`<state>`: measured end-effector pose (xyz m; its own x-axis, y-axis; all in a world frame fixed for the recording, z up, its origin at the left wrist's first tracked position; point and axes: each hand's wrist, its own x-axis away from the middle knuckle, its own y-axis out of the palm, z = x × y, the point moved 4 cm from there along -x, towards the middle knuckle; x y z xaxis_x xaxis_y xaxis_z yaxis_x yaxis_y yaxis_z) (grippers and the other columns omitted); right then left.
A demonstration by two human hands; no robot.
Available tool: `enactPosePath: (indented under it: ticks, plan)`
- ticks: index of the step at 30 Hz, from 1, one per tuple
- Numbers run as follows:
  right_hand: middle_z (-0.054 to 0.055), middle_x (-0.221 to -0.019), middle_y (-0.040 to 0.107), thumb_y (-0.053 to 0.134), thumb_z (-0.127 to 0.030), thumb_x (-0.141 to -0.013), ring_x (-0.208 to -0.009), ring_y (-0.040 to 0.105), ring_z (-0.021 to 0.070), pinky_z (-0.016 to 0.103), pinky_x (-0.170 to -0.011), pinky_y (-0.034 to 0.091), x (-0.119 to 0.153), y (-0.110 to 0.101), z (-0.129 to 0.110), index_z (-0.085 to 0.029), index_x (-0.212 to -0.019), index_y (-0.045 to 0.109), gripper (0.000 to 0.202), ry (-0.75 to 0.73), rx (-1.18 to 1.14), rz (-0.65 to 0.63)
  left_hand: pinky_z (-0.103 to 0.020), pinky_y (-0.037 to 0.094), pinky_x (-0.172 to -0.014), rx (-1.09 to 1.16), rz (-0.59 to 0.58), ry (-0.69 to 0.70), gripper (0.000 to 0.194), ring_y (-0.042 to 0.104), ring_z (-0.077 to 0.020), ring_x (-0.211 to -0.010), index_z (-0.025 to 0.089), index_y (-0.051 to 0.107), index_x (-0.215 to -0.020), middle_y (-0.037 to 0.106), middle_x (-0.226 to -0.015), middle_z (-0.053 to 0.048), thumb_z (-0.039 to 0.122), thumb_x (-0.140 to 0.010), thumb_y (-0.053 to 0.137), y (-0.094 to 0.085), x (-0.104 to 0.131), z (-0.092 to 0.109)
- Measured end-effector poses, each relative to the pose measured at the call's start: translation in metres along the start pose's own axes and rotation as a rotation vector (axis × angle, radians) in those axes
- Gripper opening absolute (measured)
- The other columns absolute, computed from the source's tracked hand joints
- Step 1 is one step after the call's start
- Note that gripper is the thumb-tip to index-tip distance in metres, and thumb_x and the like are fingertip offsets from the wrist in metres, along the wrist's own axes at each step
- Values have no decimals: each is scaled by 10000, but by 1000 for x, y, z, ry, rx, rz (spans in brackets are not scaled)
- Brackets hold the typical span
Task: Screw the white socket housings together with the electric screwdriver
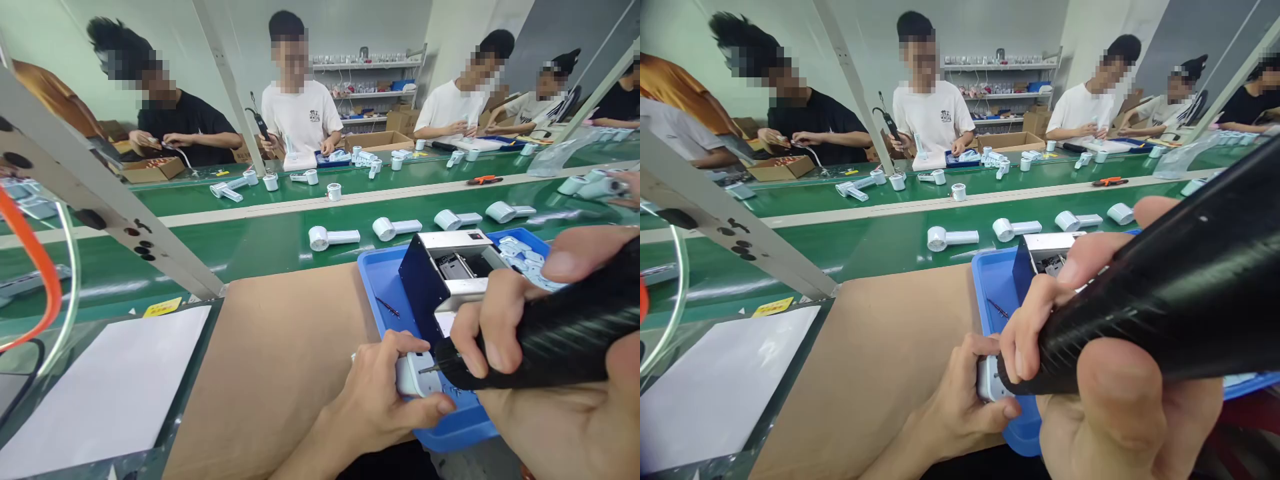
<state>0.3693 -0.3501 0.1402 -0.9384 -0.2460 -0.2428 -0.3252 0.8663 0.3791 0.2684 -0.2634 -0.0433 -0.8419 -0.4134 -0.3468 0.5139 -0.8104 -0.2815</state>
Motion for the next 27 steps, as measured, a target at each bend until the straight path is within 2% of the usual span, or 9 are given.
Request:
enactPosePath:
  ticks: [2, 6, 8, 11, 15, 20, 22, 24, 27]
  plan:
    - [0, -1102, 530, 889, -786, -930, -419, 332, 165, 456, -357, 261, 4, -3, 4, -328, -950, 586, 550, -16, 19, -15, -334, 503, -733, 29, 3, 21, 712, 734, -228, -781, 260, 648, -1347, 809, -1004, -39, 861, -1019, 843, -1, -1, 1]
    - [19, -1176, 546, 892, -782, -926, -483, 312, 149, 416, -410, 313, 8, -8, 12, -427, -1110, 742, 427, -96, 85, -109, -342, 500, -709, 19, 37, 56, 847, 757, -234, -797, 244, 648, -1358, 834, -1060, -80, 1031, -1050, 595, -4, -1, 5]
    - [54, -1218, 586, 908, -778, -925, -537, 429, 179, 419, -427, 410, 6, -8, 13, -434, -1167, 797, 435, -206, 133, -250, -347, 520, -731, 0, 47, 82, 836, 774, -237, -827, 242, 652, -1360, 855, -1127, -102, 1022, -1089, 519, -5, 0, 8]
    - [94, -1210, 667, 932, -777, -920, -644, 629, 294, 459, -434, 538, -6, -13, 14, -468, -1332, 800, 532, -352, 140, -429, -339, 526, -752, -32, 102, 119, 754, 781, -238, -870, 239, 674, -1371, 857, -1179, -110, 946, -1128, 578, -10, 3, 11]
    - [94, -1188, 704, 943, -747, -958, -712, 733, 351, 483, -425, 613, -29, -29, 13, -503, -1452, 766, 579, -444, 164, -430, -294, 465, -687, -24, 132, 100, 632, 685, -180, -765, 258, 703, -1413, 818, -1071, -51, 835, -1156, 677, -17, 8, 9]
    - [71, -1239, 695, 912, -626, -1067, -633, 698, 268, 433, -385, 597, -50, -55, 12, -528, -1524, 754, 493, -493, 143, -370, -337, 547, -810, 3, 163, 50, 592, 727, -235, -951, 266, 695, -1438, 791, -1240, -109, 792, -1166, 695, -19, 14, -2]
    - [46, -1257, 664, 862, -473, -1134, -594, 661, 197, 399, -400, 595, -59, -64, 19, -534, -1550, 765, 431, -531, 84, -373, -334, 543, -792, 17, 171, 46, 598, 697, -225, -910, 264, 688, -1439, 769, -1191, -99, 792, -1158, 705, -17, 14, -4]
    - [21, -1264, 653, 842, -307, -1138, -560, 634, 141, 345, -397, 574, -68, -73, 31, -510, -1518, 794, 434, -603, 25, -375, -318, 529, -769, 18, 165, 54, 582, 659, -205, -856, 280, 692, -1439, 751, -1132, -70, 790, -1158, 707, -15, 14, -4]
    - [-4, -1216, 688, 859, -217, -1107, -531, 623, 121, 279, -375, 554, -79, -82, 53, -430, -1434, 796, 395, -649, -5, -361, -301, 508, -748, 11, 143, 41, 547, 646, -194, -828, 308, 701, -1446, 754, -1104, -47, 776, -1163, 712, -15, 12, 1]
